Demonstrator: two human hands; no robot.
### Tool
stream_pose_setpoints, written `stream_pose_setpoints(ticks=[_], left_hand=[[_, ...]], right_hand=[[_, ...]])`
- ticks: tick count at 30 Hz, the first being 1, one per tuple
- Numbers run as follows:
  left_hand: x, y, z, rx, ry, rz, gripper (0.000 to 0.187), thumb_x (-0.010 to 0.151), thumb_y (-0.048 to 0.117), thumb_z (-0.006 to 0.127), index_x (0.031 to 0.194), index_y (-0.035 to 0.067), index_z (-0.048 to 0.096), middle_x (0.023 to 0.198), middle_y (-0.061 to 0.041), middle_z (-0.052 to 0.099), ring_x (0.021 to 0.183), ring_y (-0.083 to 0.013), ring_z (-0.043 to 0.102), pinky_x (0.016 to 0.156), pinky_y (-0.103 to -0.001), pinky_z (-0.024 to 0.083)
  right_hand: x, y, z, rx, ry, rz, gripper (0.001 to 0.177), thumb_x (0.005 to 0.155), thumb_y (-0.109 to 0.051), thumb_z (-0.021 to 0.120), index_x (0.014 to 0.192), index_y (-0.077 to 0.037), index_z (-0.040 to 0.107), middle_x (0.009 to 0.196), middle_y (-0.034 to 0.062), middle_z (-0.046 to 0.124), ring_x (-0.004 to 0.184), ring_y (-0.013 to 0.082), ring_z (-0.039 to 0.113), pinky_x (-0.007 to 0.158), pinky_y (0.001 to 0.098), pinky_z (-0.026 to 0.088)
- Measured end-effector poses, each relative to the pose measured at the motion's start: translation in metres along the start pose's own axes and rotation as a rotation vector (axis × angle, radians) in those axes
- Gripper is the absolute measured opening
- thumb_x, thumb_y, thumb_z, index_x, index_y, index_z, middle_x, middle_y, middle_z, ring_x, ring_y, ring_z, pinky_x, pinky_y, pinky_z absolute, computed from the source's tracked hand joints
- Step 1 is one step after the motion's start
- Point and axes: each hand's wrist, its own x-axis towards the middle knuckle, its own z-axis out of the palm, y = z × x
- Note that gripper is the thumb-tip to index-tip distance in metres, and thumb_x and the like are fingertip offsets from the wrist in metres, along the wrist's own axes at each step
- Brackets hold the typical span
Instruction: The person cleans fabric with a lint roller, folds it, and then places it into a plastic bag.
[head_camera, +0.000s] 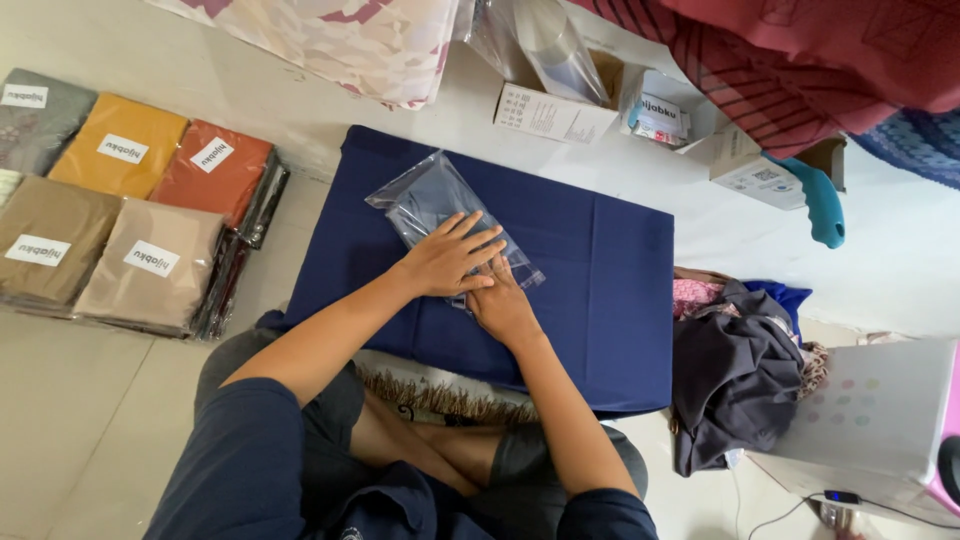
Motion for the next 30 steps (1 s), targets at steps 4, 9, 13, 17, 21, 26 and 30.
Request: stream_pose_setpoints(ticks=[4,9,13,17,21,26,30], left_hand=[[0.002,0.0,0.003,-0.024,-0.018,-0.016,0.071,0.104,0.068,0.029,0.15,0.019,0.052,0.157,-0.011,0.047,0.148,-0.0468,0.033,0.121,-0.057,0.024],[0.005,0.01,-0.006,-0.067,-0.045,-0.085,0.07,0.104,0.066,0.032,0.157,0.022,0.043,0.159,-0.012,0.045,0.147,-0.0479,0.034,0.121,-0.06,0.025],[0.006,0.046,-0.013,-0.154,0.053,-0.229,0.064,0.105,0.057,0.042,0.156,0.018,0.044,0.157,-0.017,0.046,0.145,-0.0491,0.039,0.116,-0.062,0.032],[0.006,0.073,-0.034,-0.488,0.016,-0.338,0.066,0.107,0.055,0.041,0.163,0.023,0.031,0.165,-0.016,0.032,0.15,-0.0498,0.025,0.121,-0.063,0.021],[-0.001,0.032,-0.025,-0.245,0.338,-0.362,0.048,0.103,0.042,0.056,0.145,0.019,0.059,0.138,-0.01,0.064,0.132,-0.0352,0.055,0.113,-0.053,0.037],[-0.016,0.008,-0.022,0.005,0.272,-0.365,0.048,0.106,0.042,0.052,0.145,0.017,0.061,0.139,-0.011,0.066,0.135,-0.0398,0.054,0.111,-0.056,0.04],[-0.024,0.01,-0.021,0.055,0.171,-0.321,0.054,0.104,0.046,0.052,0.148,0.016,0.058,0.147,-0.014,0.058,0.14,-0.0463,0.046,0.113,-0.059,0.038]], right_hand=[[0.019,-0.002,-0.008,0.072,-0.335,0.096,0.054,0.1,-0.038,0.046,0.148,-0.017,0.055,0.163,0.0138,0.038,0.156,0.0397,0.019,0.129,0.0494,0.011],[0.025,0.003,-0.027,0.212,-0.39,0.08,0.052,0.098,-0.038,0.05,0.146,-0.018,0.058,0.164,0.0083,0.039,0.157,0.0322,0.019,0.129,0.0509,0.007],[0.008,0.008,-0.09,0.353,-0.245,-0.019,0.032,0.08,-0.015,0.07,0.111,-0.014,0.08,0.136,0.0139,0.067,0.148,0.0395,0.039,0.125,0.06,0.016],[-0.031,0.042,-0.097,0.534,-0.211,0.021,0.005,0.08,-0.011,0.071,0.075,-0.01,0.07,0.118,0.0122,0.075,0.146,0.0369,0.043,0.125,0.0567,0.019],[-0.062,0.067,-0.097,0.712,-0.041,0.157,0.031,0.074,0.007,0.059,0.085,-0.012,0.081,0.11,0.0122,0.077,0.118,0.035,0.065,0.12,0.0513,0.025],[-0.028,0.031,-0.086,0.574,0.282,0.388,0.042,0.087,0.006,0.051,0.113,-0.014,0.077,0.109,0.0109,0.077,0.112,0.0324,0.071,0.104,0.0447,0.05],[0.009,-0.037,-0.065,0.154,0.068,0.484,0.06,0.103,-0.039,0.053,0.149,-0.001,0.047,0.148,0.0261,0.049,0.137,0.0448,0.047,0.112,0.0672,0.032]])
